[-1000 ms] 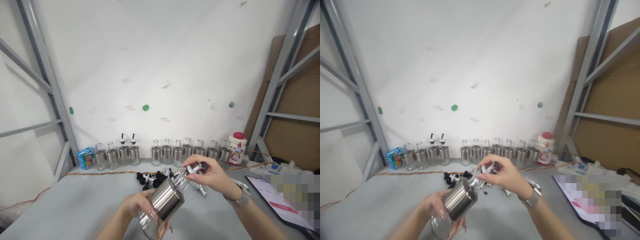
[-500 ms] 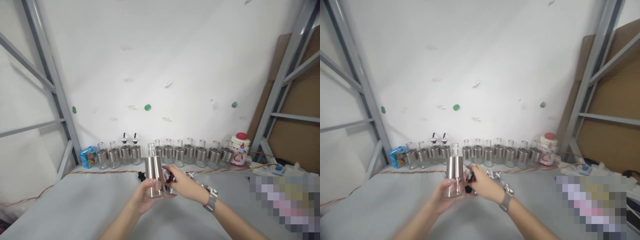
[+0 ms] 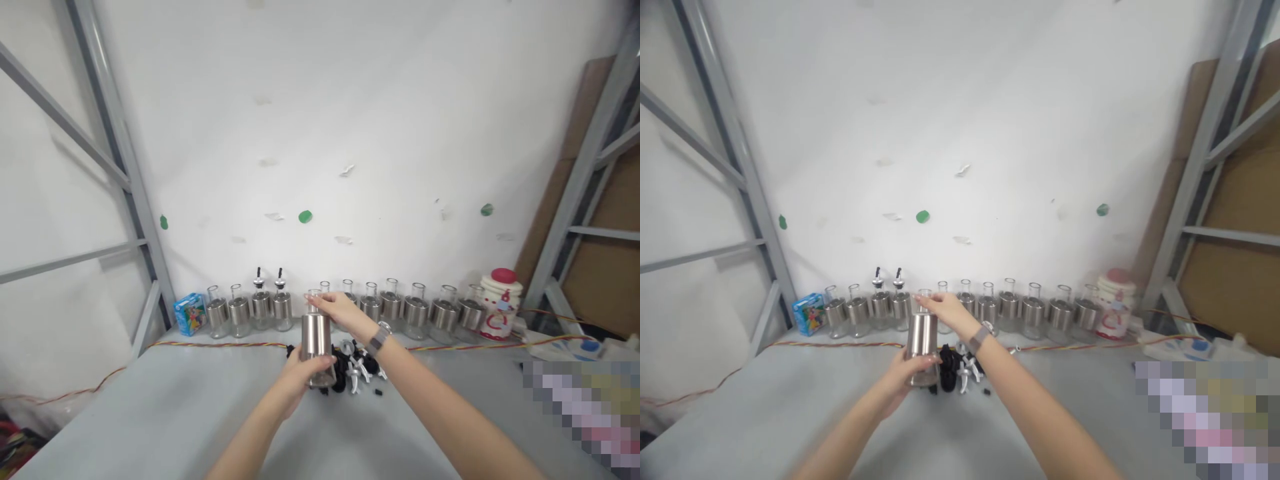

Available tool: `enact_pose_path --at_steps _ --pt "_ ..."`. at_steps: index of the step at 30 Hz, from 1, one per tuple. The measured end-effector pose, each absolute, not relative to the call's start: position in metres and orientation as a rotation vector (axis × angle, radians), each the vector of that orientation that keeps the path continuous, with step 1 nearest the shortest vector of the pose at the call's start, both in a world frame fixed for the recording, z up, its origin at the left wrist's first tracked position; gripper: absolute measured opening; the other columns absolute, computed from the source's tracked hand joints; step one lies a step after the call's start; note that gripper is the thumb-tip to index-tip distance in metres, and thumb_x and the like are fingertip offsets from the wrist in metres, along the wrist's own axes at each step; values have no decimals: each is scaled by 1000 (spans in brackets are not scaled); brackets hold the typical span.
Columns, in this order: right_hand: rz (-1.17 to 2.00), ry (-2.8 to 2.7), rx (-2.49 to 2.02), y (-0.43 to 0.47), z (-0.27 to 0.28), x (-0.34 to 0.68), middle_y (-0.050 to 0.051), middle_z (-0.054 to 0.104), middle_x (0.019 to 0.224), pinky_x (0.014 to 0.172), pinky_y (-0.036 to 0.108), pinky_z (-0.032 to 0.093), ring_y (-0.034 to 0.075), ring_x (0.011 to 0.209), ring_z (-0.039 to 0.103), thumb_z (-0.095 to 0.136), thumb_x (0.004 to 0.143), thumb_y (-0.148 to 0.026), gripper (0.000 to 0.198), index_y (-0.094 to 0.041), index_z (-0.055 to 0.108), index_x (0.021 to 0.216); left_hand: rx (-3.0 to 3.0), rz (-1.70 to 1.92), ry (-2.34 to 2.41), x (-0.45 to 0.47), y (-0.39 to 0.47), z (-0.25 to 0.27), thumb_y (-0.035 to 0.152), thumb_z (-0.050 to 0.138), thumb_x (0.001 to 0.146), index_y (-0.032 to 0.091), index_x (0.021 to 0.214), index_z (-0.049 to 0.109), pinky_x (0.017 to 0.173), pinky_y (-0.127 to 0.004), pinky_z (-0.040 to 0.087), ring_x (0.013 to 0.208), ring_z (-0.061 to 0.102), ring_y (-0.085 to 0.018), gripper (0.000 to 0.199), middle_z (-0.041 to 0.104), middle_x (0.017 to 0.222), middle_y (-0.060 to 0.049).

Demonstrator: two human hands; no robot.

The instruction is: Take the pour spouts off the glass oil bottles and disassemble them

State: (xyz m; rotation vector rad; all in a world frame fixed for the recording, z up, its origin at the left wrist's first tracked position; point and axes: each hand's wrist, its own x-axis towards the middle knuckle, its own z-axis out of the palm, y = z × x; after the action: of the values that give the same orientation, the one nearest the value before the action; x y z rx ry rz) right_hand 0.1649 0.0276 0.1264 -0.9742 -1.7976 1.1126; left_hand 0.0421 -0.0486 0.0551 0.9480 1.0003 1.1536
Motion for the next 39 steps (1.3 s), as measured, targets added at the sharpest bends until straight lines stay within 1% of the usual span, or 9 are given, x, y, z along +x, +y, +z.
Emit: enact_pose_path --at_steps 5,9,14,19,23,27,32,35,39 --pt "953 -1823 -894 39 136 144 -5 42 54 47 21 29 9 49 38 57 65 -53 39 -14 54 63 965 1349 1059 37 -36 56 44 67 61 15 95 60 68 -29 47 83 60 -21 46 64 92 -10" --pt "435 -1817 -1069 54 132 134 1 51 69 59 24 36 13 63 48 48 73 -53 38 -15 54 73 860 1776 1194 2 -13 50 44 60 68 20 100 60 65 -24 48 86 59 -17 40 55 112 -7" --pt "243 -1855 -1179 79 107 119 8 53 88 70 27 37 17 77 52 46 77 -49 36 -14 54 83 818 1849 1278 -17 -4 43 33 58 72 28 127 30 57 -23 48 71 62 -13 62 53 109 -7" --pt "232 -1872 -1272 94 86 110 12 53 92 69 30 38 19 78 53 46 79 -45 34 -12 54 87 898 1751 1247 -3 -10 44 30 68 62 17 97 56 63 -25 47 82 59 -17 39 59 96 -8" --pt "218 -1878 -1310 97 81 106 15 50 100 72 31 39 21 84 53 45 82 -40 34 -10 53 97 943 1799 1214 4 -11 46 29 69 61 16 86 56 81 -24 41 93 55 -15 30 61 96 -6" --pt "201 -1890 -1295 81 84 110 16 48 104 73 33 41 22 84 53 41 84 -39 41 -9 47 111 877 1801 1198 5 -13 49 40 62 68 15 87 52 81 -29 42 86 59 -16 33 61 92 -8" --pt "265 -1997 -990 15 77 146 7 52 90 76 30 41 17 78 53 32 88 -37 35 -19 45 115 907 1706 1161 13 -25 58 49 58 67 17 73 47 63 -27 46 56 60 -13 35 58 62 1" --pt "407 -2124 -833 -27 64 174 5 54 90 72 30 43 15 72 52 39 86 -36 43 -23 34 127 1088 1623 1263 26 -34 58 51 56 68 18 61 42 40 -19 35 35 45 -8 37 43 39 8" --pt "469 -2117 -871 -56 46 200 6 54 93 74 31 44 17 76 53 47 83 -35 48 -24 33 128 1234 1414 1296 53 -48 48 53 54 68 20 55 36 33 -18 24 28 32 -6 40 34 32 10"
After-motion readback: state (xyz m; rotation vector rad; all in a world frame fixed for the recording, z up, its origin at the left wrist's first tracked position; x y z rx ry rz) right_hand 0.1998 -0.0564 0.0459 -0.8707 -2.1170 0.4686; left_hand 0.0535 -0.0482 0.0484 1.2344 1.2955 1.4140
